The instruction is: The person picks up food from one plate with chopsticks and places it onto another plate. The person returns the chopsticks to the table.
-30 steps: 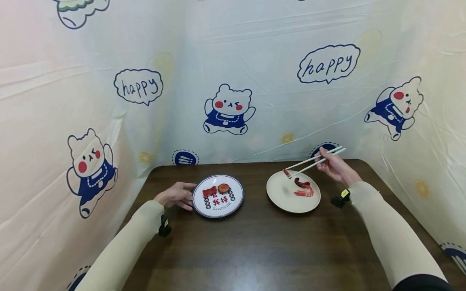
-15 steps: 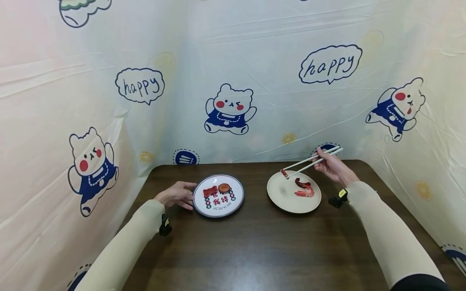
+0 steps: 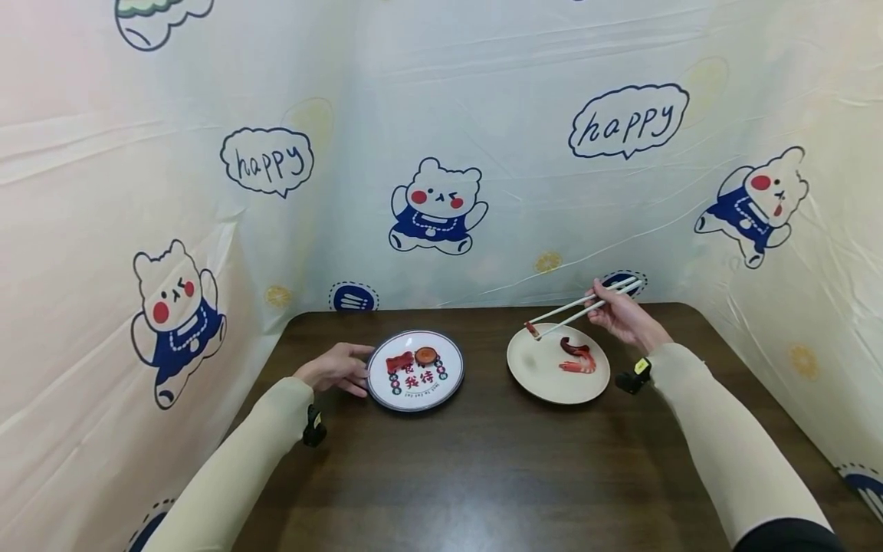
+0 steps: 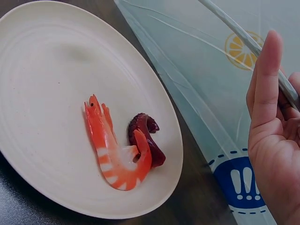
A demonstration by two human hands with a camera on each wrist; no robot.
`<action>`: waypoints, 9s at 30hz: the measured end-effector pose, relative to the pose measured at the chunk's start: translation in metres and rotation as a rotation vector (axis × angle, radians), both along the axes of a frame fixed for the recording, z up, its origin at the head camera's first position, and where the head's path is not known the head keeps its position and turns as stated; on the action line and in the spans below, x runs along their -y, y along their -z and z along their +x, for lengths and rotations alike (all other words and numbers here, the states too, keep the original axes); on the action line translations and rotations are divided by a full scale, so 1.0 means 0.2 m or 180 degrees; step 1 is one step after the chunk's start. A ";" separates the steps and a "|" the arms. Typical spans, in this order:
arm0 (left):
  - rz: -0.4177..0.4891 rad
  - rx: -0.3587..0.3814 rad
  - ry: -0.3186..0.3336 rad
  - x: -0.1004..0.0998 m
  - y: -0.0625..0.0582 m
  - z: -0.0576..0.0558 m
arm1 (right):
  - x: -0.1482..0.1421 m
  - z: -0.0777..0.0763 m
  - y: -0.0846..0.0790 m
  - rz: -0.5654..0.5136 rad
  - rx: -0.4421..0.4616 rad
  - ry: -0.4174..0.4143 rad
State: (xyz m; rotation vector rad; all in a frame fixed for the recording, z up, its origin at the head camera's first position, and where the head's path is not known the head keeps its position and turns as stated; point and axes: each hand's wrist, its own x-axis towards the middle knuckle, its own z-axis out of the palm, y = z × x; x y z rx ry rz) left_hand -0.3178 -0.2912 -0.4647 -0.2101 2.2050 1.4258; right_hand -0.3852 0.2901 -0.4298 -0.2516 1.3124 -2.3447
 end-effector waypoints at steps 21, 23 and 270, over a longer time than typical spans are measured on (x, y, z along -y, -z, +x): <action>0.0048 0.0016 0.0025 0.00 0.00 0.00 | 0.09 0.00 0.03 0.0013 0.0077 0.0100; 0.0041 0.0017 0.0036 0.00 0.00 0.00 | 0.10 0.00 0.03 0.0057 0.0050 0.0064; 0.0141 0.0060 0.0028 0.01 -0.01 0.00 | 1.37 0.11 0.24 0.1310 -0.0524 0.0272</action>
